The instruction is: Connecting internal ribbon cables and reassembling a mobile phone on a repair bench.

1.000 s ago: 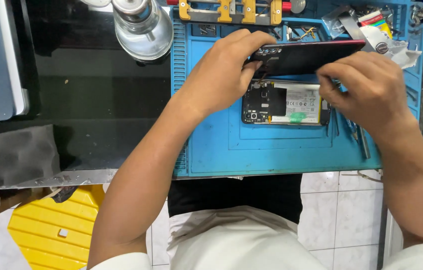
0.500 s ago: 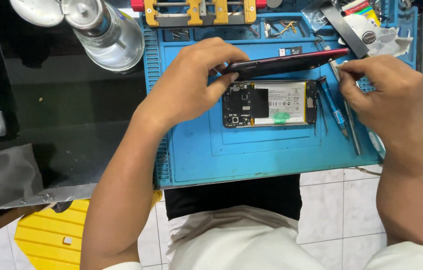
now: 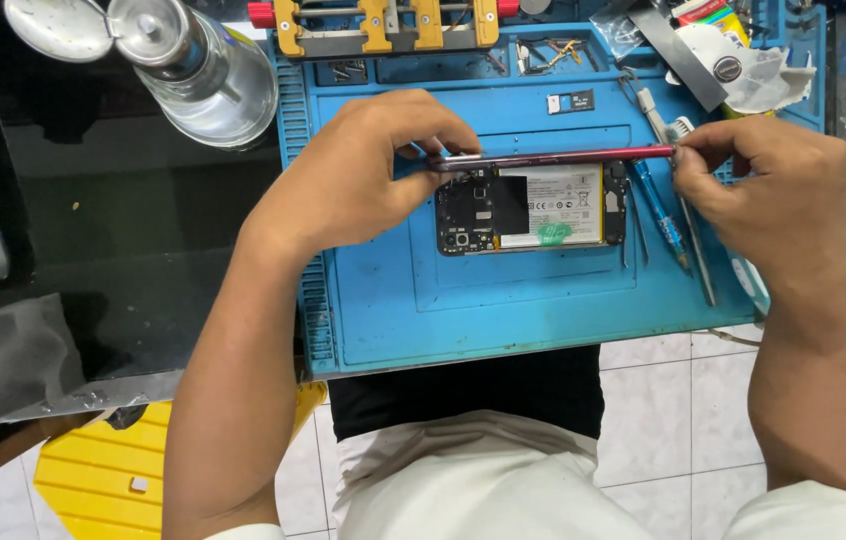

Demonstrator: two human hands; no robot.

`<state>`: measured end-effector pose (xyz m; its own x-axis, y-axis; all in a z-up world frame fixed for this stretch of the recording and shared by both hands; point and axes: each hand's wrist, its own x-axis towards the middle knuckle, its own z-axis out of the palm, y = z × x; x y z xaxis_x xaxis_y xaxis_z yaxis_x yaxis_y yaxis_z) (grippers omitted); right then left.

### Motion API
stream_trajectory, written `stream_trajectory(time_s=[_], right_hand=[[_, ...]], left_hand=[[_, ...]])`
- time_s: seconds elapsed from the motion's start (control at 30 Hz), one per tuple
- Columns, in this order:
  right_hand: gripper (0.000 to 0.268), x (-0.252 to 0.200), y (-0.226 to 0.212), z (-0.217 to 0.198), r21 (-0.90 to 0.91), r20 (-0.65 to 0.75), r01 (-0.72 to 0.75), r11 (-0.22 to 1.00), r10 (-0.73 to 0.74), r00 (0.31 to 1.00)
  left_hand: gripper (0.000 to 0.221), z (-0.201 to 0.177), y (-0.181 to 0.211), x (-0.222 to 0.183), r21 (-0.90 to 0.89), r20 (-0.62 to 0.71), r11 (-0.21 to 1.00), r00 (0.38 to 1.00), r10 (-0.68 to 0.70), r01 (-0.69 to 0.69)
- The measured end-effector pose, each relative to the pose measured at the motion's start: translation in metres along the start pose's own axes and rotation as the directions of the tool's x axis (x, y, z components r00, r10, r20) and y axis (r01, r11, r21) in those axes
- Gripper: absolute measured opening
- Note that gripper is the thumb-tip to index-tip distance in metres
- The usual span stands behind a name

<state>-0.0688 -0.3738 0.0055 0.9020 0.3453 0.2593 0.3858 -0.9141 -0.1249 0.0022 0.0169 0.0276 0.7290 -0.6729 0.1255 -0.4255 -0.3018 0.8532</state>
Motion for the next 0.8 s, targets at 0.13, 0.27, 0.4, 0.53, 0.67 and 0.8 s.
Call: stream_trajectory(time_s=[0.13,0.27,0.4,0.53,0.67,0.8], right_hand=[[0.01,0.0,-0.002,0.0,0.026,-0.007,-0.012,1.0,0.012,1.0],[0.01,0.003,-0.009,-0.005,0.034,0.01,-0.054,0.998,0.054,0.999],[0.008,0.006,-0.01,-0.007,0.098,0.021,-0.017,0.995,0.015,1.0],[0.015,0.008,-0.014,-0.008,0.123,0.003,-0.005,0.992,0.005,1.0],[0.01,0.01,-0.011,-0.007,0.143,-0.002,0.013,0.99,-0.013,1.0],[0.011,0.023,-0.026,-0.019,0.18,0.059,-0.031,0.983,0.021,0.998]], left_hand=[[0.045,-0.003,0.003,0.0,0.008,0.074,0.999,0.996,-0.04,0.04],[0.045,-0.003,0.002,-0.001,0.032,0.142,0.999,0.989,-0.038,0.033],[0.053,-0.002,0.005,-0.001,0.058,0.215,0.993,0.97,-0.115,0.105],[0.052,-0.002,0.006,0.0,0.076,0.249,0.988,0.957,-0.151,0.137],[0.052,-0.001,0.004,-0.001,0.072,0.25,0.992,0.961,-0.116,0.101],[0.051,-0.001,0.006,-0.001,0.072,0.251,0.991,0.959,-0.129,0.115]])
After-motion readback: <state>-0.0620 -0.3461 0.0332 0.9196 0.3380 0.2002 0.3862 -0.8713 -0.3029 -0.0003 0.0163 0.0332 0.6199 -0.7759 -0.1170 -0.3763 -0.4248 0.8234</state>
